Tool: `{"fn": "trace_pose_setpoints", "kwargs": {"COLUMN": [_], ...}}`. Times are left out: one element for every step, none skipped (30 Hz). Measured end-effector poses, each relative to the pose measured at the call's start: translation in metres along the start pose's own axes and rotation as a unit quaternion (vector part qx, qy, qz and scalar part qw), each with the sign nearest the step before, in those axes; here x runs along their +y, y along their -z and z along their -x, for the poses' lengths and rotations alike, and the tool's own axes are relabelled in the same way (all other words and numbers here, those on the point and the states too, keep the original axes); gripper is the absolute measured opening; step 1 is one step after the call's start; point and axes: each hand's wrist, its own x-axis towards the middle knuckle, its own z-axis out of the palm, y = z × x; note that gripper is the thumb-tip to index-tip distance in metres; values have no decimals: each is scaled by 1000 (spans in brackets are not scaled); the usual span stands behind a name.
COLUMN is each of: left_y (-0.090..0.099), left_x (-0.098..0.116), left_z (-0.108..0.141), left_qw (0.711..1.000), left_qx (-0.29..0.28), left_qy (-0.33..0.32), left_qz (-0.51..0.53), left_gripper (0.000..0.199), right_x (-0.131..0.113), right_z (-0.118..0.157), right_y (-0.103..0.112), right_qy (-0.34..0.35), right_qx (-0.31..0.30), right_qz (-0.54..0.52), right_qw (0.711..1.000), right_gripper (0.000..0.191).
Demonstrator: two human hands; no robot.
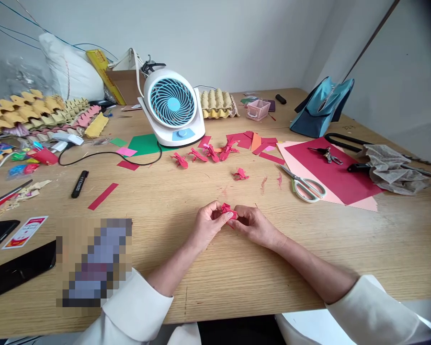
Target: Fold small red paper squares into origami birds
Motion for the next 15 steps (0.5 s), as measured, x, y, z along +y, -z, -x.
{"fn": "trace_pose_setpoints", "kwargs": {"left_y": [0,1,1,2,2,3,3,3,3,3,3,4,4,4,4], "left_x": [0,0,0,-1,0,0,0,0,1,1,2,2,2,3,3], "left_z": [0,-1,-1,-1,-1,-1,-1,-1,-1,0,0,0,0,0,-1], "left_qw": [1000,1000,1000,1000,1000,1000,1000,1000,1000,1000,1000,1000,999,999,999], "left_qx": [-4,-6,-8,-9,-9,-7,-2,5,12,19,24,27,28,29,31], "left_qy": [-6,-11,-14,-15,-15,-14,-15,-16,-16,-14,-10,-6,-2,1,2], "left_qz": [-4,-8,-13,-18,-22,-23,-21,-16,-9,-2,5,12,16,18,17], "left_gripper": [26,26,25,25,25,25,26,27,28,29,31,31,32,32,32], "right_x": [0,-1,-1,-1,-1,-2,-1,-1,-1,-1,0,0,0,0,0], "right_z": [0,0,0,1,1,1,1,1,1,1,1,0,0,0,0], "right_y": [0,0,0,0,0,0,0,1,1,1,2,2,3,3,3], "right_qy": [-1,-1,-1,-2,-3,-5,-7,-10,-13,-14,-15,-14,-13,-12,-11], "right_qx": [1,2,2,2,2,2,2,0,-2,-6,-8,-10,-11,-12,-14], "right_qz": [7,13,17,18,16,12,8,4,0,-4,-7,-10,-14,-17,-20], "right_qw": [1000,1000,1000,1000,1000,1000,1000,1000,1000,1000,1000,1000,1000,1000,1000], "right_gripper": [31,31,30,29,28,27,26,25,24,22,21,21,20,21,21]}}
